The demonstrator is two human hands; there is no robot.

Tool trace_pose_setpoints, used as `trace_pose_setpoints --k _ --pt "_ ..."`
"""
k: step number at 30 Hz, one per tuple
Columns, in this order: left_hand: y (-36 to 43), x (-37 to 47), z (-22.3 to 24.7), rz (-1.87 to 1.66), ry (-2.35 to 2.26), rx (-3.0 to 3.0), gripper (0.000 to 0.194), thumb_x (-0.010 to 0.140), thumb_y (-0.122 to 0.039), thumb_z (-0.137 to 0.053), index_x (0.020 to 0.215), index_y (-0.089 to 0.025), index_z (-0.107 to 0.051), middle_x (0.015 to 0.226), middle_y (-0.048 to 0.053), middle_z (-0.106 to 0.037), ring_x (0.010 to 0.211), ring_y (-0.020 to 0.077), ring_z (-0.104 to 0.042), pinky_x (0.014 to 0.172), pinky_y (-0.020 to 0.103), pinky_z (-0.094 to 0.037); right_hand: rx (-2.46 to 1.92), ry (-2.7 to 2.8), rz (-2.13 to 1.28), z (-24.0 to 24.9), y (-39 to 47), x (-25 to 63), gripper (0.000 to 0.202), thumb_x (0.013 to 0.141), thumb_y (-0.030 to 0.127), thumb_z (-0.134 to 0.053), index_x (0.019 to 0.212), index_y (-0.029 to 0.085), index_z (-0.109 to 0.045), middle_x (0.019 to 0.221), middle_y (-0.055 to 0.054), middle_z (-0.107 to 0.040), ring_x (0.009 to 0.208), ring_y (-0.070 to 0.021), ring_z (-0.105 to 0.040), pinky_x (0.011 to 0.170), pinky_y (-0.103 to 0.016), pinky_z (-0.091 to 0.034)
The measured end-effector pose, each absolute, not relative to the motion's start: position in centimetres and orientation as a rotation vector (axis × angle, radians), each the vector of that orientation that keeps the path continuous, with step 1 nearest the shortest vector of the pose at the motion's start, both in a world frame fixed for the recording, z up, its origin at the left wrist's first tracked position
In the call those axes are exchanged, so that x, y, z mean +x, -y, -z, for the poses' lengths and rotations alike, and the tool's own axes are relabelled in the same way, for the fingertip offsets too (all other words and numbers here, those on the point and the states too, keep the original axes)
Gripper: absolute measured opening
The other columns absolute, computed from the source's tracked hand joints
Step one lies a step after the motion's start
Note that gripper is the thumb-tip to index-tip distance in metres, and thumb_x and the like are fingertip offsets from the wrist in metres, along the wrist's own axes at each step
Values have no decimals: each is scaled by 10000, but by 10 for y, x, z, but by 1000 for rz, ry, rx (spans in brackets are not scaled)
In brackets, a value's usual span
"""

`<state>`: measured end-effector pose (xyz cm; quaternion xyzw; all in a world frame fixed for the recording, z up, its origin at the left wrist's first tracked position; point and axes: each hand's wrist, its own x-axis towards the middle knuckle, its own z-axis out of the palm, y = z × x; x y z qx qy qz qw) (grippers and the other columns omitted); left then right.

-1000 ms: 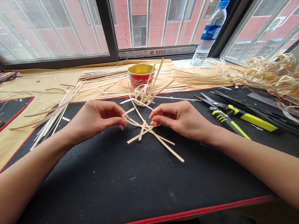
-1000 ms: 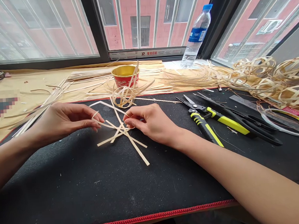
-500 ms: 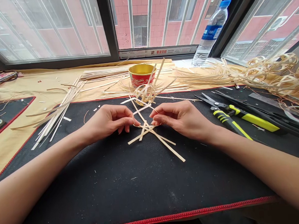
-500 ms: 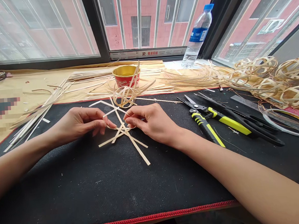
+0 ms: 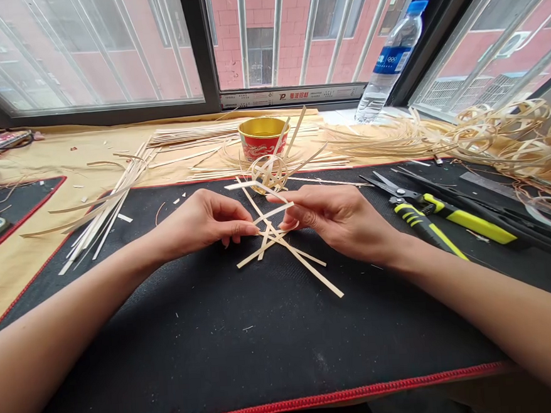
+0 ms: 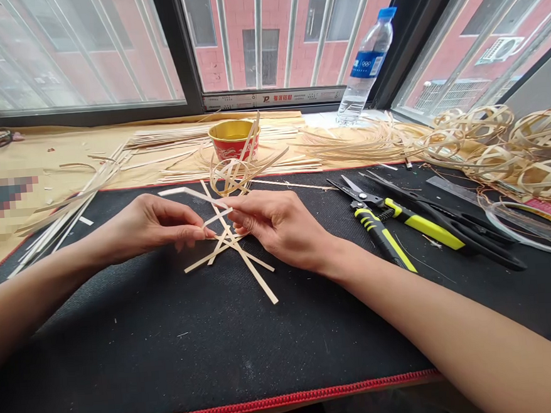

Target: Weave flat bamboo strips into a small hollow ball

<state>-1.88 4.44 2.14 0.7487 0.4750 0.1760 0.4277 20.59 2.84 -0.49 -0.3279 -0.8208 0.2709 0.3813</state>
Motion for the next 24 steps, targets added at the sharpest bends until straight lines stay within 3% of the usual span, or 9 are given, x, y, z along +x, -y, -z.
trace_pose_setpoints --k 8,12,18,24 --pt "-48 -18 -21 -391 -1168 1898 187 728 -327 -706 756 -147 -746 554 -19 -631 520 58 -528 461 102 -416 -837 1797 -1031 12 -28 202 289 914 360 -536 1048 139 -666 825 -33 -635 691 -126 -688 682 -267 -613" --pt "-47 -18 -23 -383 -1155 1894 175 735 -318 -706 750 -148 -744 556 -22 -634 521 52 -529 468 95 -415 -810 1904 -944 11 -30 203 222 914 300 -541 966 132 -677 855 -50 -664 712 -127 -685 662 -236 -586" --pt "-45 -18 -23 -428 -1173 1838 158 740 -282 -703 747 -127 -733 570 -19 -632 521 46 -527 465 93 -411 -822 2201 -493 4 -33 206 195 875 236 -600 756 130 -711 695 -41 -690 638 -115 -607 602 -216 -455" --pt "-45 -14 -23 -464 -1192 1841 148 730 -270 -713 749 -125 -734 561 -8 -641 507 64 -548 443 114 -417 -813 2209 -535 4 -33 205 134 849 201 -631 860 146 -752 723 -24 -707 615 -96 -579 562 -190 -417"
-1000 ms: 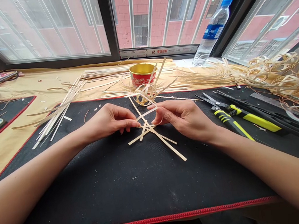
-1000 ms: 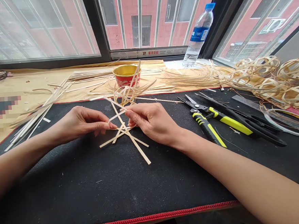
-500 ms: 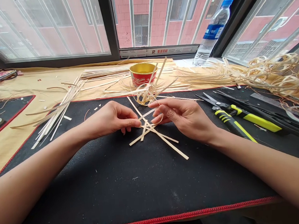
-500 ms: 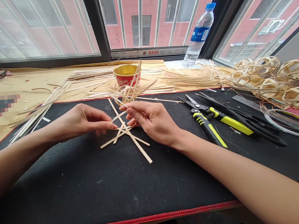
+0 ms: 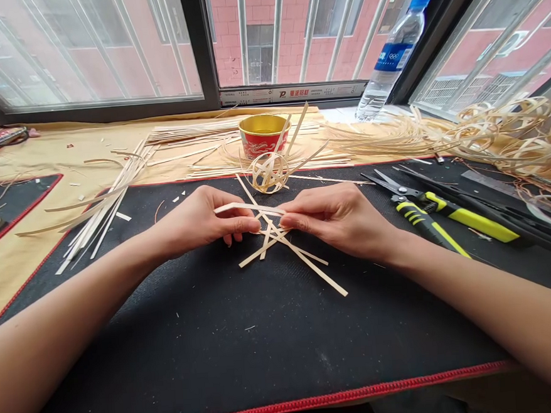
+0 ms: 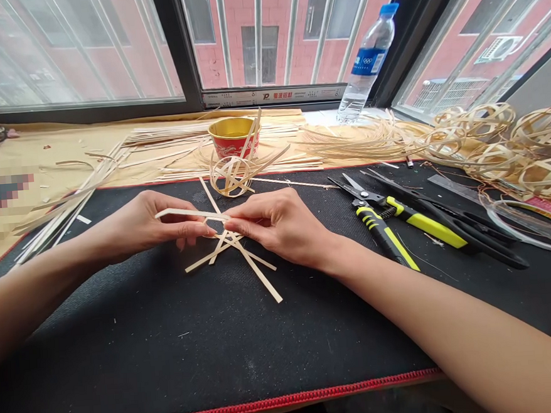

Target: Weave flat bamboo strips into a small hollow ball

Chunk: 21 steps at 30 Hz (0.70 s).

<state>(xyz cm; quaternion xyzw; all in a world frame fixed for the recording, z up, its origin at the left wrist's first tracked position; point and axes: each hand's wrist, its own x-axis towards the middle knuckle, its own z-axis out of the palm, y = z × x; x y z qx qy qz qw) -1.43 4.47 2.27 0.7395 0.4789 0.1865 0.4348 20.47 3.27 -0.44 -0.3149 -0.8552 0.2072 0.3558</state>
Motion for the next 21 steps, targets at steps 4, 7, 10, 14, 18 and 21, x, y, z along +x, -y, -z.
trace_pose_setpoints --k 4,7,10,14,18,21 --pt "-44 -10 -23 -503 -1233 1821 138 726 -254 -708 734 -118 -734 512 -15 -615 477 65 -531 428 122 -413 -762 2232 -505 6 -34 205 167 860 186 -616 946 157 -756 677 -12 -667 581 -84 -542 543 -187 -393" --pt "-42 -9 -22 -517 -1238 1815 136 713 -253 -715 714 -118 -730 486 -21 -596 465 62 -513 419 121 -397 -765 2252 -473 7 -34 205 177 867 189 -607 958 160 -756 651 -8 -637 568 -82 -525 539 -190 -383" --pt "-43 -13 -21 -502 -1208 1844 163 696 -284 -727 733 -124 -731 550 -9 -638 499 68 -530 450 129 -414 -782 2264 -469 6 -34 205 168 870 203 -605 895 156 -764 646 -12 -634 572 -87 -528 540 -192 -386" --pt "-47 -26 -22 -403 -1063 1865 266 673 -309 -756 897 -166 -737 825 25 -729 712 111 -625 615 152 -488 -827 2265 -484 4 -34 204 191 875 204 -596 807 135 -760 645 -23 -646 587 -94 -548 556 -192 -397" --pt "-51 -34 -26 -360 -893 1791 542 692 -553 -706 1040 -137 -702 1006 111 -714 802 177 -645 700 241 -539 -829 2285 -446 4 -33 204 192 878 214 -593 835 128 -759 639 -24 -632 574 -90 -528 545 -195 -380" --pt "-50 -31 -27 -410 -905 1787 699 722 -729 -536 961 -97 -712 923 132 -717 725 184 -646 685 286 -550 -816 2298 -424 5 -33 205 192 879 216 -591 828 131 -756 632 -17 -610 563 -82 -505 535 -193 -363"
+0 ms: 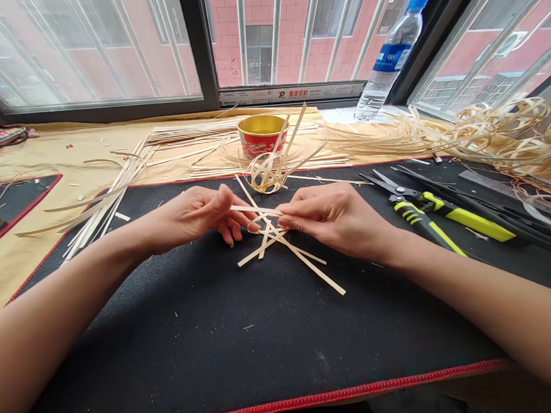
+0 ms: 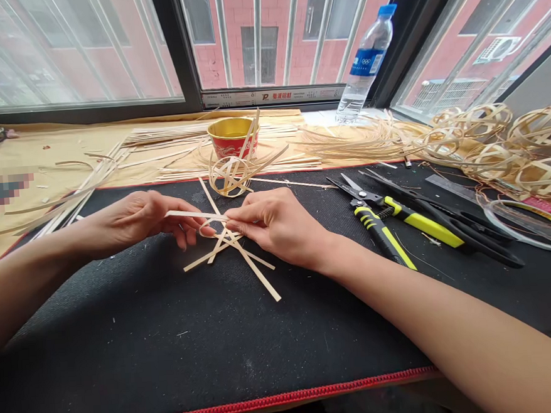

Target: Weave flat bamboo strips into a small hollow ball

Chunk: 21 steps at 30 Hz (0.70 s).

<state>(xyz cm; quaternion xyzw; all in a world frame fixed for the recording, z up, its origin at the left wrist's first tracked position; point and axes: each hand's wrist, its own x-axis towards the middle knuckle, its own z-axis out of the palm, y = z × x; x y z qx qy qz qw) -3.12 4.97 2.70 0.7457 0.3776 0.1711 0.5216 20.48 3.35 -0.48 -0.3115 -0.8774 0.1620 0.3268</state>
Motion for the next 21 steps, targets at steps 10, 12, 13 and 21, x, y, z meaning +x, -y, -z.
trace_pose_setpoints --k 10,12,13,21 --pt "-45 -23 -22 -416 -1107 1865 327 805 -446 -612 878 -150 -728 706 23 -678 620 95 -571 579 172 -463 -864 2184 -570 5 -33 205 153 847 211 -629 817 151 -767 714 -41 -624 625 -103 -530 550 -216 -384" --pt "-45 -24 -21 -425 -1099 1849 324 803 -446 -615 864 -149 -728 702 25 -675 624 96 -568 580 173 -456 -870 2162 -597 5 -32 205 139 838 208 -639 821 163 -770 704 -33 -608 615 -100 -515 536 -217 -375" --pt "-45 -24 -21 -425 -1094 1842 321 805 -443 -614 862 -149 -729 703 25 -675 625 94 -567 580 171 -452 -870 2157 -612 5 -33 206 137 836 207 -641 820 164 -771 692 -29 -601 609 -99 -509 531 -218 -371" --pt "-42 -21 -20 -495 -1124 1834 269 802 -374 -613 836 -135 -731 632 10 -645 572 79 -538 539 155 -437 -879 2153 -675 8 -35 207 151 843 225 -636 844 157 -771 699 -35 -608 629 -110 -530 555 -228 -404"
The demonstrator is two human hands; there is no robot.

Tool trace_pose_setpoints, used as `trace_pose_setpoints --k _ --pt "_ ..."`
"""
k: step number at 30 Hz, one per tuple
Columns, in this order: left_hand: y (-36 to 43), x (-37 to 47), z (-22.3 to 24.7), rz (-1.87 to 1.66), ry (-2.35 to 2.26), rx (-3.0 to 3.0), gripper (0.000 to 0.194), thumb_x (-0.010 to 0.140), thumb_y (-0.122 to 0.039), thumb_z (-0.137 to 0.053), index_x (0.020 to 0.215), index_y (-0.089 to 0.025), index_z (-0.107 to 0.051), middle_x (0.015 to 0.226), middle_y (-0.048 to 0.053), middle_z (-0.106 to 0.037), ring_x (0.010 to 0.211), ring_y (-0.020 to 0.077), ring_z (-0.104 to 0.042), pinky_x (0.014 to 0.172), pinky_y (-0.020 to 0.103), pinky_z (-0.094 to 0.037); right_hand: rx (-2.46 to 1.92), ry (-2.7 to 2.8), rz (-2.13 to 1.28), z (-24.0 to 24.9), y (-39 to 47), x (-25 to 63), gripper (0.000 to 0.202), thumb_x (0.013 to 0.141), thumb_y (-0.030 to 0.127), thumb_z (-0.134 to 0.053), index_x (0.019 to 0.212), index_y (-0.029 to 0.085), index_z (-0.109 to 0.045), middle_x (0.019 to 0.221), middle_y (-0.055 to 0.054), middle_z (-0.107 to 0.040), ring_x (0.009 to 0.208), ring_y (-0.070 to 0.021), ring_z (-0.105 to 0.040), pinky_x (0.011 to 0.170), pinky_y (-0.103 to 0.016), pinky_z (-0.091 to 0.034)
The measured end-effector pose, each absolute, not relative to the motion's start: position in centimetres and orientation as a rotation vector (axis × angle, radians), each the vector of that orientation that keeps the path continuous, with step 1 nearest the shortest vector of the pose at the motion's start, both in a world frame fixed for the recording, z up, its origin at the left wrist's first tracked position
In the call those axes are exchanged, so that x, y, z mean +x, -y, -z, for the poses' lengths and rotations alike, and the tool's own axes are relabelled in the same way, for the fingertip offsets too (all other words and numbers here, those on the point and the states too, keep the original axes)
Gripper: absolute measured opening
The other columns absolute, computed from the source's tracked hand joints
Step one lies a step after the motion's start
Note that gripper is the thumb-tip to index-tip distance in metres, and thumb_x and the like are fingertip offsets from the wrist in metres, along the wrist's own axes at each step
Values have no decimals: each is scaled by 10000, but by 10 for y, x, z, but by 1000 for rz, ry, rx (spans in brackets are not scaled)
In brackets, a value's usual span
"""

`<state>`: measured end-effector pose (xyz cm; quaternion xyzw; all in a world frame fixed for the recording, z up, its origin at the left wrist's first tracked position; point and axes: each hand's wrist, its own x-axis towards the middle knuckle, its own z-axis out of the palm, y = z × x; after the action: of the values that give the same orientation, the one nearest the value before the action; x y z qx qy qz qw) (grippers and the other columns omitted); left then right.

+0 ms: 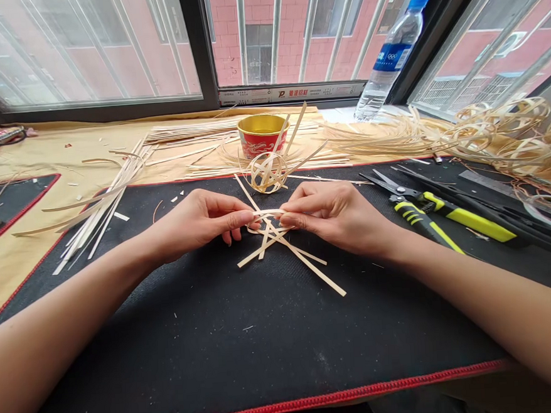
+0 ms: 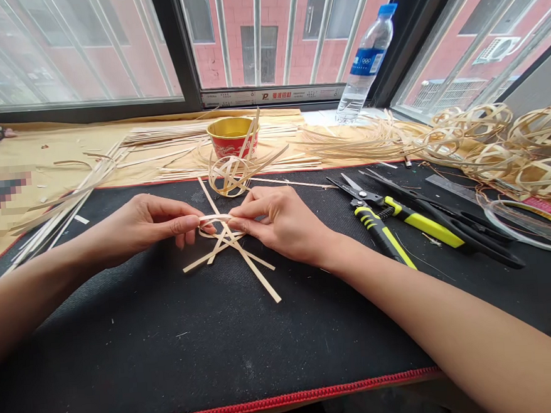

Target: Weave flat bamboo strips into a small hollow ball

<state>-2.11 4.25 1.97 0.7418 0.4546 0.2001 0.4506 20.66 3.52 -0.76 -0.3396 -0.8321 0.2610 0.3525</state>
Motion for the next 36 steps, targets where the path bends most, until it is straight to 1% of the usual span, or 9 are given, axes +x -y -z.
trace_pose_setpoints --k 4,9,14,20,22,24,27,31,36 --pt "-41 -21 -21 -464 -1125 1871 266 811 -372 -596 828 -143 -731 658 4 -652 583 77 -542 550 152 -440 -876 2145 -663 7 -35 206 150 844 224 -633 825 160 -766 699 -34 -612 633 -112 -535 564 -229 -416" --pt "-42 -28 -22 -354 -1092 1962 297 757 -320 -649 1008 -171 -706 816 17 -694 700 108 -580 617 174 -454 -867 2158 -645 6 -35 206 166 845 222 -627 774 149 -759 679 -34 -609 626 -114 -537 555 -230 -410" --pt "-41 -28 -21 -311 -1071 2038 356 700 -200 -643 1051 -148 -671 721 0 -646 652 107 -566 601 185 -459 -873 2165 -631 7 -35 206 172 850 228 -619 777 153 -756 692 -36 -617 631 -118 -543 568 -237 -416" --pt "-40 -25 -21 -333 -1074 2014 406 682 -267 -707 1066 -145 -653 679 -12 -630 630 113 -571 583 189 -464 -884 2168 -613 7 -35 206 163 850 220 -619 796 156 -759 680 -31 -603 624 -114 -527 562 -231 -404" --pt "-40 -26 -20 -340 -1077 2023 370 735 -280 -663 1084 -159 -652 743 2 -666 679 121 -592 603 186 -461 -873 2168 -616 7 -34 206 156 848 212 -621 808 154 -761 678 -28 -601 621 -111 -528 560 -228 -401" --pt "-39 -27 -19 -352 -1068 2027 344 787 -292 -616 1109 -174 -648 874 19 -703 777 134 -616 663 188 -468 -863 2175 -610 6 -34 206 154 848 206 -620 816 153 -762 677 -27 -600 619 -110 -528 555 -225 -396" --pt "-39 -26 -18 -363 -1060 2009 366 816 -361 -601 1132 -182 -644 993 32 -708 878 154 -623 723 200 -470 -868 2196 -587 5 -34 206 154 852 205 -616 826 160 -761 672 -24 -594 612 -107 -521 543 -219 -386" --pt "-38 -24 -18 -370 -1095 2009 400 821 -418 -587 1133 -175 -648 931 35 -712 791 143 -612 653 197 -448 -872 2201 -572 5 -34 206 156 853 207 -615 821 167 -762 674 -23 -591 609 -105 -518 539 -214 -384" --pt "-38 -24 -18 -379 -1100 2018 376 822 -367 -585 1134 -167 -650 889 26 -713 725 118 -583 623 181 -424 -872 2202 -575 5 -34 206 161 854 206 -612 822 164 -764 675 -26 -596 614 -109 -524 544 -218 -388"
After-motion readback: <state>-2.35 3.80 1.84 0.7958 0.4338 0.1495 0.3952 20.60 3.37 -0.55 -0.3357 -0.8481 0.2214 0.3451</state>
